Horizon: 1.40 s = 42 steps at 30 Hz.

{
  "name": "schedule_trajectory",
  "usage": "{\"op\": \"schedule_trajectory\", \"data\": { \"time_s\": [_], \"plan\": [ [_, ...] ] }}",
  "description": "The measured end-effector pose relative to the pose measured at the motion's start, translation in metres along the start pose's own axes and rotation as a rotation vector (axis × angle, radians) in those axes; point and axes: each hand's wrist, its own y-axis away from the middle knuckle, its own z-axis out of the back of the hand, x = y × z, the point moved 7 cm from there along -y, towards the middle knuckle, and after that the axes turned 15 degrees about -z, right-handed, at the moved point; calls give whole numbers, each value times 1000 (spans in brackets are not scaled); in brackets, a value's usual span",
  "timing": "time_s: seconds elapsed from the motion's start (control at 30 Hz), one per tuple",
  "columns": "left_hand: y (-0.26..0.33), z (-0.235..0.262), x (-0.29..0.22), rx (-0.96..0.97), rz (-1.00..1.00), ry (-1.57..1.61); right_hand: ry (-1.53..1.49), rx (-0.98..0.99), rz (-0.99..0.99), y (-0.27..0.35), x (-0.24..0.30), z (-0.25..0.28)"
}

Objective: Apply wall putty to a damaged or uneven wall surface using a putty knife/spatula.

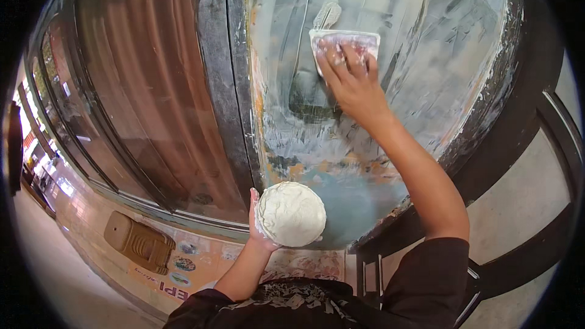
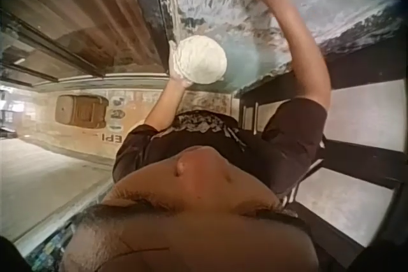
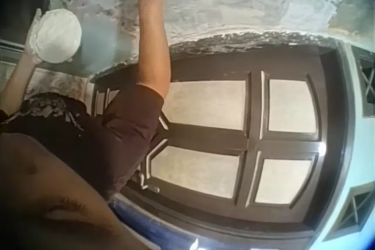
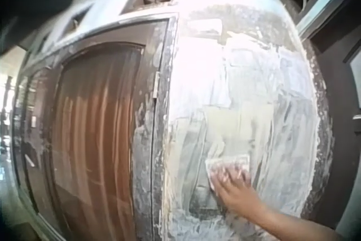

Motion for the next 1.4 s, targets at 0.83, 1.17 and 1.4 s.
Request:
{"op": "schedule_trajectory", "data": {
  "time_s": [0.83,1.17,1.4],
  "plan": [
    [14,-7,-2,55,43,117,-69,125,-112,-26,-19,5],
    [12,15,-14,-3,-31,14,-77,119,-212,-13,-4,16],
    [12,15,-13,36,0,13,-101,151,-214,-25,-7,-13]
  ]
}}
